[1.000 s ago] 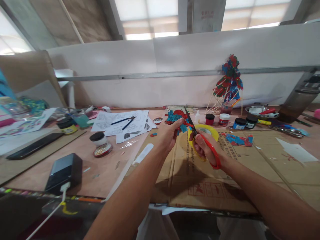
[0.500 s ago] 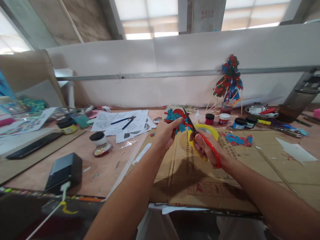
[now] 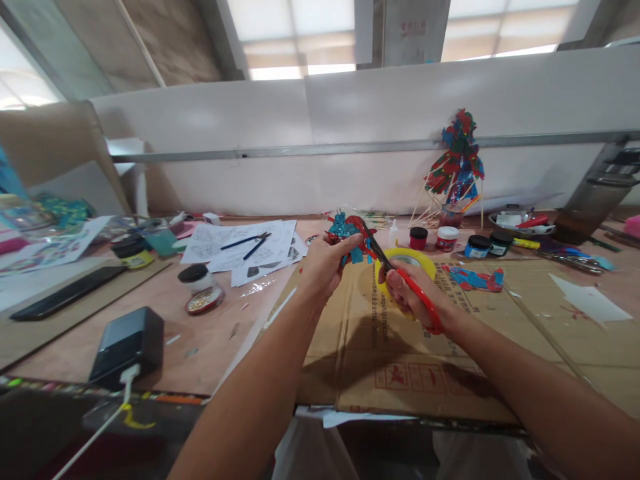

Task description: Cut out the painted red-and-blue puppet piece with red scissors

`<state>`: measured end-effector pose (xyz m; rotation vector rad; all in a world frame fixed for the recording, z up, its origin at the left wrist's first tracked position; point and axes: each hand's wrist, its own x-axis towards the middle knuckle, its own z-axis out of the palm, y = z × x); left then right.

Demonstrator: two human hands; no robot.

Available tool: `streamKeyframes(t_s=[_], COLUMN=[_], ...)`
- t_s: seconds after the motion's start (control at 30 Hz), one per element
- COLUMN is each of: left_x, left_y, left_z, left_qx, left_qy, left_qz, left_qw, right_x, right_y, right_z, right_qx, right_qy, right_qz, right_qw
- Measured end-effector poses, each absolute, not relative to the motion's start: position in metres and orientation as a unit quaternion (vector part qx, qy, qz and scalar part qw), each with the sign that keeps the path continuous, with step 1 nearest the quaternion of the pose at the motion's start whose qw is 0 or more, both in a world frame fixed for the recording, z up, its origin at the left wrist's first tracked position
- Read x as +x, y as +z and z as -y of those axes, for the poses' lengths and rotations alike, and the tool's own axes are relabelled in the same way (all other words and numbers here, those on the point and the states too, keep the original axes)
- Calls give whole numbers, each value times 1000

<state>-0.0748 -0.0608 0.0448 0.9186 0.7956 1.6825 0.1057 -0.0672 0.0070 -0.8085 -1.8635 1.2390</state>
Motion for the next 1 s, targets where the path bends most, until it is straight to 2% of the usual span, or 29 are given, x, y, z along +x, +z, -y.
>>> streamKeyframes(t_s=[0.57,0.77,1.0], left_x=[-71,-73,-71], left_y=[48,46,43], left_z=[64,62,64], left_qx=[291,305,327], left_qy=[712,722,689], left_qz=[-319,-319,-317], left_qw=[554,532,564], right_x=[103,103,104], right_y=[9,5,-4], right_z=[66,65,63], right_qx=[-332,-326,-306], right_qy=[435,485,507], right_qz=[742,713,684], right_qw=[387,388,426])
